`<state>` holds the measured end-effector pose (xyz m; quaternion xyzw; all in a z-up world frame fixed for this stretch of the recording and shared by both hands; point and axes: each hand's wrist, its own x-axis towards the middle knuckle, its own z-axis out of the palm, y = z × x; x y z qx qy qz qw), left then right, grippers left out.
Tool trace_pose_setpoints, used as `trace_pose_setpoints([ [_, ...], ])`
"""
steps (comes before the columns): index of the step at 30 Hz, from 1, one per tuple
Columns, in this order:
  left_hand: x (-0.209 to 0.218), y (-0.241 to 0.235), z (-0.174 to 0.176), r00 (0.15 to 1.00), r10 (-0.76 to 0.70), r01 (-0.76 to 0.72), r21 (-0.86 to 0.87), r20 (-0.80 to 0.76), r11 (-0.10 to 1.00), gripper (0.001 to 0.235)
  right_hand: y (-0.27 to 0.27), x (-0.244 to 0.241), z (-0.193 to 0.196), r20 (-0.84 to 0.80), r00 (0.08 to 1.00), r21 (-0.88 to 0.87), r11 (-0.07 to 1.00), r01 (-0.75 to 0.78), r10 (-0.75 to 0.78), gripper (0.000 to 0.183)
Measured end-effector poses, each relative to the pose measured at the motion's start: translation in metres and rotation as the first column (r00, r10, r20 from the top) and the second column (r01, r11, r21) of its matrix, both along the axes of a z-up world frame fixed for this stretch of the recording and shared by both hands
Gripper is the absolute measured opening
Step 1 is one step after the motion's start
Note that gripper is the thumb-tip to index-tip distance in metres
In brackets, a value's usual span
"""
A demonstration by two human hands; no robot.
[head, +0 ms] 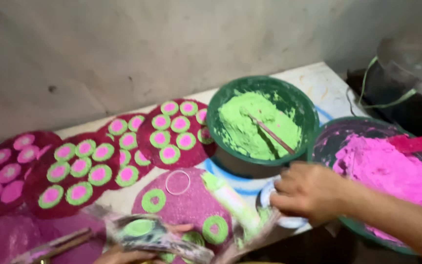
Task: The person forms decorative ring-shaped snacks by hand and using a wooden tool to apply green and pink dough onto circular bases.
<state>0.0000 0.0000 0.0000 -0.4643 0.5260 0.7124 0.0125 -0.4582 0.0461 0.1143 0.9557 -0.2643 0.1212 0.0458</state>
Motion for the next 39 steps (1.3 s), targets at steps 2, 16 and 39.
trace_pose_setpoints([
  [2,-0.044,0.006,-0.026,0.905,0.287,-0.194,0.294,-0.314,0.936,0.073,-0.025,-0.01,0.002,-0.161,0.986,-0.321,0.943,-0.086,0.035,0.015],
  [16,-0.126,0.029,-0.161,0.393,0.87,-0.887,0.125,-0.3,0.444,0.034,-0.194,-0.116,-0.201,-0.231,0.58,0.188,0.549,0.815,-0.781,0.027],
  [39,-0.112,0.036,-0.212,0.306,0.91,-0.902,0.219,-0.28,0.371,0.041,-0.235,-0.121,-0.25,-0.371,0.777,0.167,0.787,0.594,-0.508,0.057],
])
